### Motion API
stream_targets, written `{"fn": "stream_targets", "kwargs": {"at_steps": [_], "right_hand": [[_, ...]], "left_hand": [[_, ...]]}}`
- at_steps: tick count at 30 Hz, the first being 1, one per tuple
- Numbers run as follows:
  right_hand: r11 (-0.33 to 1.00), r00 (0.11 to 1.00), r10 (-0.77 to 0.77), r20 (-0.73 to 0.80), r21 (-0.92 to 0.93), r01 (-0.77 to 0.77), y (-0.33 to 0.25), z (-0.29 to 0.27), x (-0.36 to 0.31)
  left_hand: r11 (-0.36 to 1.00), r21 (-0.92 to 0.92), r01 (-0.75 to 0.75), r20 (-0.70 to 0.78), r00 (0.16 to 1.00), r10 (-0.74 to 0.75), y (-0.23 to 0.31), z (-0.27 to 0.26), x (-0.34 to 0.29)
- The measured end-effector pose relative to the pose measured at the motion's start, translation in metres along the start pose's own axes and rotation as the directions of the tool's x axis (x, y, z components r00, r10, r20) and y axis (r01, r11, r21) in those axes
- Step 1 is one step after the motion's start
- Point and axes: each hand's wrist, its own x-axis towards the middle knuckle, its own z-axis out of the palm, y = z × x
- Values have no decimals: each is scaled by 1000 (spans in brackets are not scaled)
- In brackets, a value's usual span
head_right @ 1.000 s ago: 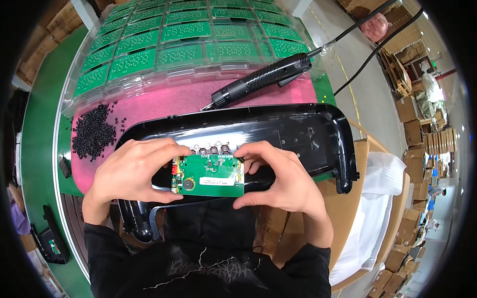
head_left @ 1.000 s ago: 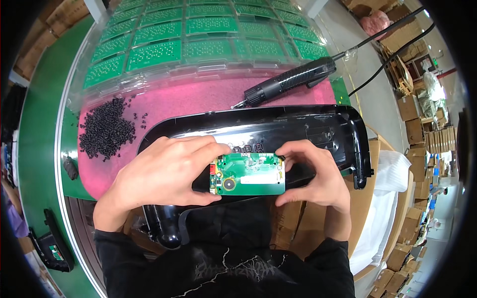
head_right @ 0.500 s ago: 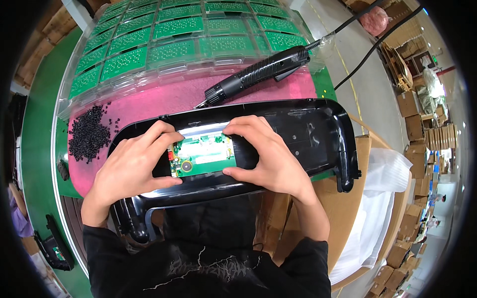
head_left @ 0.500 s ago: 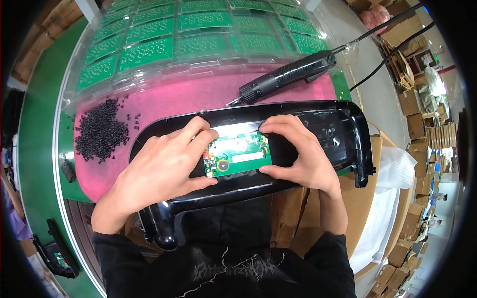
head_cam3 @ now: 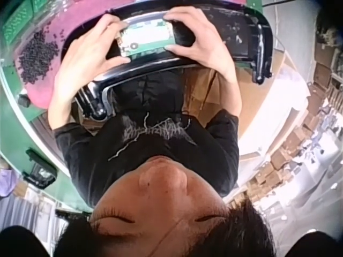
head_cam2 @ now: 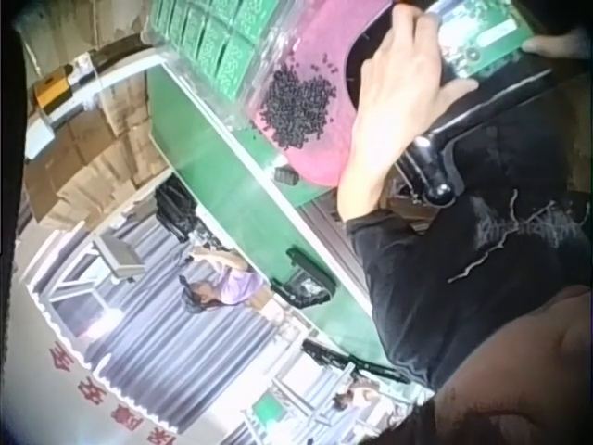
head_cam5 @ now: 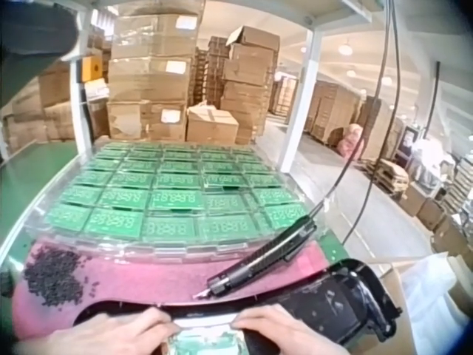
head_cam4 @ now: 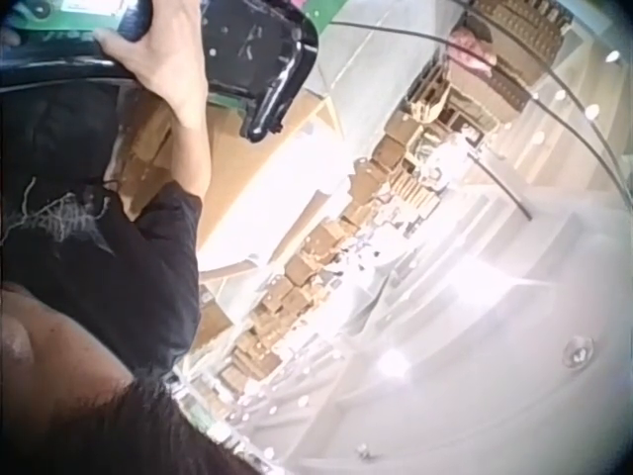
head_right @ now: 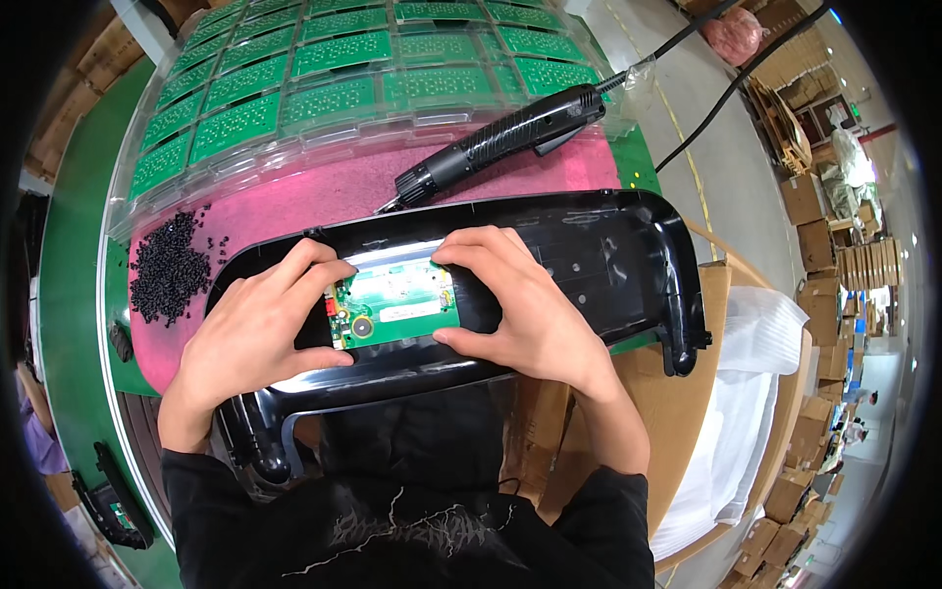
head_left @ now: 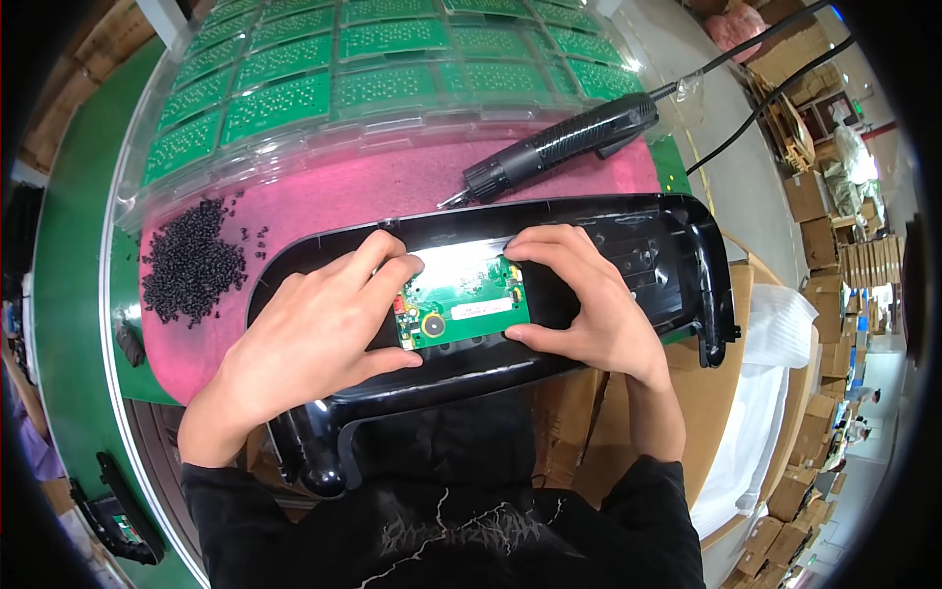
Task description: The recorder is assembling electronic units by placing circuit boards into plastic housings and securing them with screws using an electric screwdriver.
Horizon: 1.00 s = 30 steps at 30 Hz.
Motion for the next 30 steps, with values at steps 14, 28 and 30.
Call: {"fn": "stream_targets", "kwargs": {"at_steps": [14,28,30], "right_hand": [[997,1000,1,28,-80,1,-10,-3,0],[941,882,306,-360,-25,-337,39,-90,69],[953,808,282,-517,57,-296,28,-74,80]], "left_hand": [[999,-16,-30,-50,998,29,-3,-4,-6],[881,122,456,-250,873,-418,-64,-39,-37],[890,123,439,-294,873,-390,-75,-33,-35]]}}
